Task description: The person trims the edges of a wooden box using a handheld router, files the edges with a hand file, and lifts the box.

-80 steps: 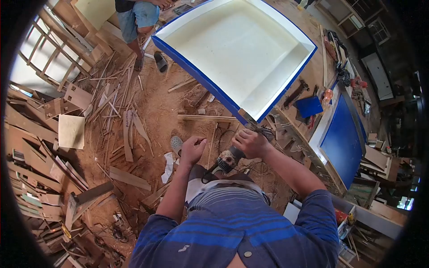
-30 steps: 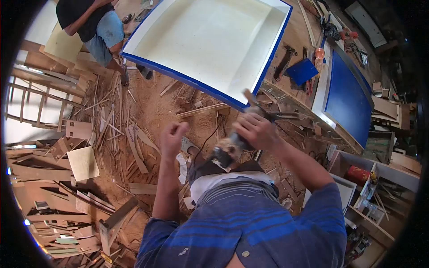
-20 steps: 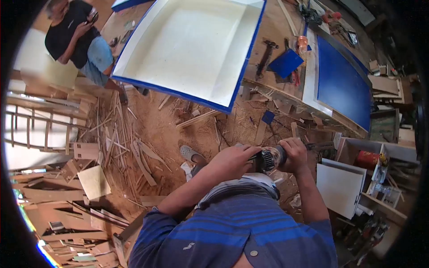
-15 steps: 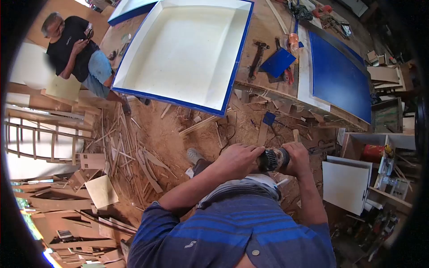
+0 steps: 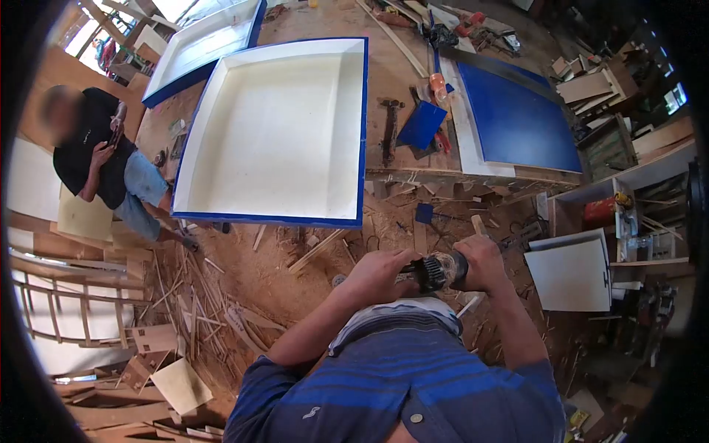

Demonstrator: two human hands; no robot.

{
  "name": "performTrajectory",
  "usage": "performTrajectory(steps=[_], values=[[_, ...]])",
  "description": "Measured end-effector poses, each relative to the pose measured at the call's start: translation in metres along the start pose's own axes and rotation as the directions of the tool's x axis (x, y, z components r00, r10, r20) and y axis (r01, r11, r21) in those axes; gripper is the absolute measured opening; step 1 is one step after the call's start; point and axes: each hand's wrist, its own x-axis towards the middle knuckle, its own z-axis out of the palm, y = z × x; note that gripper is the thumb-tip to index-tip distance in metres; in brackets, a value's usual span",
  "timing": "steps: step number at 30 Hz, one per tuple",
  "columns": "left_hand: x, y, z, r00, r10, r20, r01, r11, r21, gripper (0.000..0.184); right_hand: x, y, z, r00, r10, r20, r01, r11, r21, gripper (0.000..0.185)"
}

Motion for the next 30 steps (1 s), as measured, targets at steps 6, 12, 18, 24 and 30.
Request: performTrajectory(steps=[6,12,18,24,30], values=[[-0.007,-0.005,-0.028,0.995,0.012,0.097,-0.009,0.999,-0.032,0.067,0.013,-0.035,-0.019,0.999,0.022,-0.038,-0.023,0.999,-0.042,0.051],[0.004,-0.023,-0.036,0.996,0.080,0.029,-0.078,0.996,-0.051,0.065,0.036,-0.032,-0.025,0.996,0.016,-0.082,-0.020,0.998,-0.052,0.043],[0.055,-0.033,-0.043,0.999,0.015,-0.039,-0.014,1.000,0.024,0.066,0.093,0.037,-0.026,0.992,-0.116,-0.053,0.110,0.989,-0.098,0.034],[0.163,-0.031,-0.058,0.997,-0.022,-0.071,0.034,0.985,0.170,0.063,0.178,0.165,-0.036,0.958,-0.270,0.097,0.268,0.963,0.032,0.035],[0.243,-0.029,-0.060,0.988,-0.068,-0.137,0.091,0.981,0.171,0.060,0.237,0.246,-0.052,0.920,-0.354,0.167,0.345,0.935,0.078,0.046]])
